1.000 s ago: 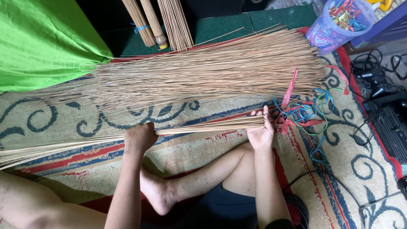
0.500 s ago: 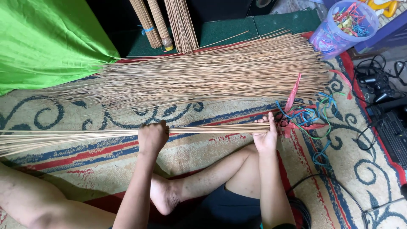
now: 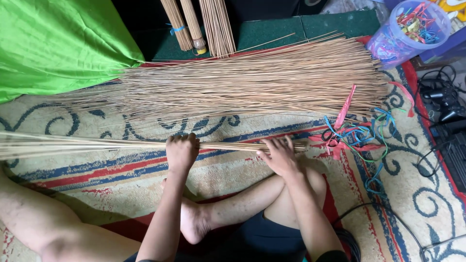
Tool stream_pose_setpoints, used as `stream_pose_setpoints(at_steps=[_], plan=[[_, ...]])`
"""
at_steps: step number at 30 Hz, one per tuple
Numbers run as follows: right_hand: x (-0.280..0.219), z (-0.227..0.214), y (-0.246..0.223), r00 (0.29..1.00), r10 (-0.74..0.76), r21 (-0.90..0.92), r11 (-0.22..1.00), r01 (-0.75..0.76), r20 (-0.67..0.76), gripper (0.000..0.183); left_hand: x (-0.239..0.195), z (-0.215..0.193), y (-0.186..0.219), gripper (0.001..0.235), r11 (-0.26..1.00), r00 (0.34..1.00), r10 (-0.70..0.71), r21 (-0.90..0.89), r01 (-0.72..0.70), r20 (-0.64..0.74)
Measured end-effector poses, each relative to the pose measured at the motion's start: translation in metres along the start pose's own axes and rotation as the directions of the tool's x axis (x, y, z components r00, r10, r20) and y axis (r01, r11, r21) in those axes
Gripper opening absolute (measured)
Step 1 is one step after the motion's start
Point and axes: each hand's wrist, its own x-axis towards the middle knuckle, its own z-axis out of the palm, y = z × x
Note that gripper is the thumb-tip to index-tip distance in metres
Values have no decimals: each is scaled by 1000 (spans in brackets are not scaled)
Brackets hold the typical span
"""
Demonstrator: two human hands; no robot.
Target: The person sits on a patterned rug and repeatedly picks up, aligns, and places down bundles of thin wooden sticks. The hands work to straighten the sticks and organize them into a neat pile on the floor.
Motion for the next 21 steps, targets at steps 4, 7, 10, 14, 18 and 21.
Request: stream_pose_setpoints(at_steps=[4, 7, 10, 14, 18, 21], plan=[[1, 25, 12, 994, -67, -29, 997, 70, 89, 40, -1, 21, 17, 20, 1000, 1000, -24, -9, 24, 17], [7, 35, 30, 986, 57, -196, 980, -26, 156, 33, -8, 40, 28, 36, 996, 982, 74, -69, -62, 175], [5, 47, 35, 942, 142, -186, 979, -88, 305, 32, -37, 71, 32, 26, 985, 971, 158, -104, -141, 179], [8, 51, 19, 888, 175, -245, 967, -73, 426, 36, -58, 85, 36, 31, 984, 947, 155, -126, -123, 281], [10, 43, 4, 872, 204, -193, 973, -128, 446, 43, -77, 107, 34, 34, 992, 876, 117, -104, -77, 468], [11, 57, 12, 829, 260, -222, 960, -169, 495, 45, -63, 84, 28, 60, 967, 863, 115, -255, 17, 492]])
